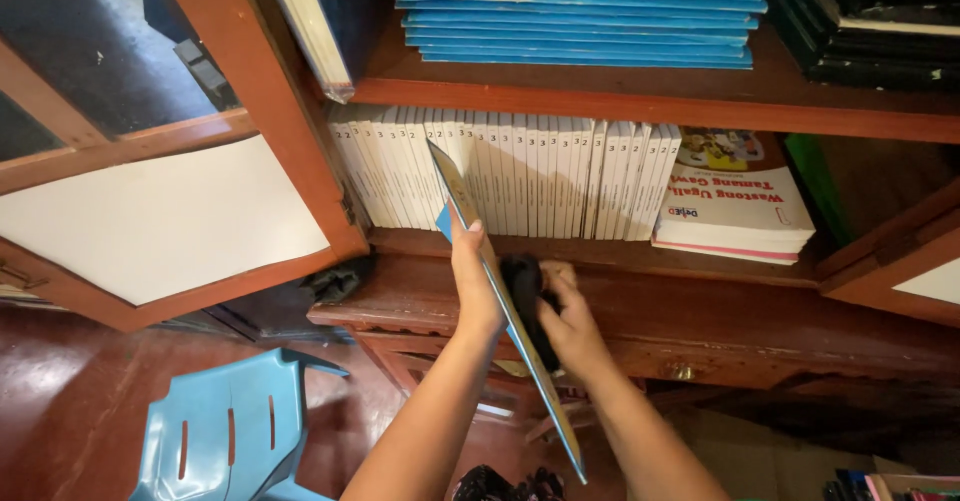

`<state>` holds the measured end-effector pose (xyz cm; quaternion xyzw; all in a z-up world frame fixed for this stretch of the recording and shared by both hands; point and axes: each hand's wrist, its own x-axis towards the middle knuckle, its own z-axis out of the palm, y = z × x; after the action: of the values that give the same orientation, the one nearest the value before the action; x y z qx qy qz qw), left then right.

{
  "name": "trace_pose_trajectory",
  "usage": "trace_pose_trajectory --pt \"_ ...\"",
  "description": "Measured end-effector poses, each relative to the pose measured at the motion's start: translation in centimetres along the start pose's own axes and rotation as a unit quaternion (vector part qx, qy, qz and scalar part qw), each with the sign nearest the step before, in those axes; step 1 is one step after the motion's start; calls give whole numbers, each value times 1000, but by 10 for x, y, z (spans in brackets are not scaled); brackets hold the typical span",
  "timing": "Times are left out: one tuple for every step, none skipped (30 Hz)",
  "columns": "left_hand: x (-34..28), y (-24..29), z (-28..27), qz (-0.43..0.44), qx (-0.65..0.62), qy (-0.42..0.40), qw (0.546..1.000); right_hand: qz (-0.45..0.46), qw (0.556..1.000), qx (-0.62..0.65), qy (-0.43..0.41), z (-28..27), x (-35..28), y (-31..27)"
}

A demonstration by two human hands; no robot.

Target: Wiping dust off of various plastic folders using a cloth and organizing them on shelves and stacks.

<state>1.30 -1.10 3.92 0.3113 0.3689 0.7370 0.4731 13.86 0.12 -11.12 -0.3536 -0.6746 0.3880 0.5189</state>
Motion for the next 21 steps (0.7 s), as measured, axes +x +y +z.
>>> trace_pose_trajectory --pt "2 -5 -4 -1 0 -1 1000 0 1000 0 1 9 4 -41" --pt "5 -9 -8 2 10 -13 1000 -26 999 20 -16 17 8 -82" --pt "6 -14 -12 3 22 -27 999 -51 997 40 -31 26 11 -123" --pt "9 -27 -19 1 22 -27 999 -50 998 40 -29 27 15 -115" --pt "14 -40 -26 -6 9 -30 1000 -24 996 73 -54 30 21 -108" --pt "19 -52 -32 -14 -4 -32 999 1 991 106 -79 32 26 -101" --pt "16 -44 -29 -13 -4 -33 999 0 991 106 -78 34 31 -94" --pt "13 -35 -27 -14 17 -47 999 34 990 111 -77 37 35 -87" --pt "9 -27 -25 -15 38 -60 997 69 988 116 -76 41 38 -80" --pt "9 -25 -25 -16 39 -59 997 70 988 116 -76 44 39 -76" --pt "8 -23 -26 -19 32 -53 998 122 982 123 -77 47 41 -73" --pt "8 -20 -26 -23 25 -47 998 174 973 130 -77 50 43 -69" --pt "10 -27 -31 -20 25 -47 998 172 973 131 -78 51 40 -74" --pt "12 -34 -36 -16 18 -42 999 303 930 209 -15 52 38 -79" --pt "15 -42 -40 -12 11 -35 999 426 859 280 47 51 35 -83" --pt "16 -36 -33 -9 11 -34 999 424 860 280 45 51 34 -61" --pt "14 -31 -28 2 22 -36 999 447 840 298 70 51 29 -39" --pt "12 -26 -23 13 32 -38 999 470 819 315 95 51 23 -17" --pt "11 -26 -20 11 32 -37 999 472 818 314 96 45 21 -34" --pt "9 -26 -16 18 40 -37 998 462 831 293 100 38 19 -52" --pt "8 -26 -12 26 49 -39 998 452 843 272 106 30 18 -70"
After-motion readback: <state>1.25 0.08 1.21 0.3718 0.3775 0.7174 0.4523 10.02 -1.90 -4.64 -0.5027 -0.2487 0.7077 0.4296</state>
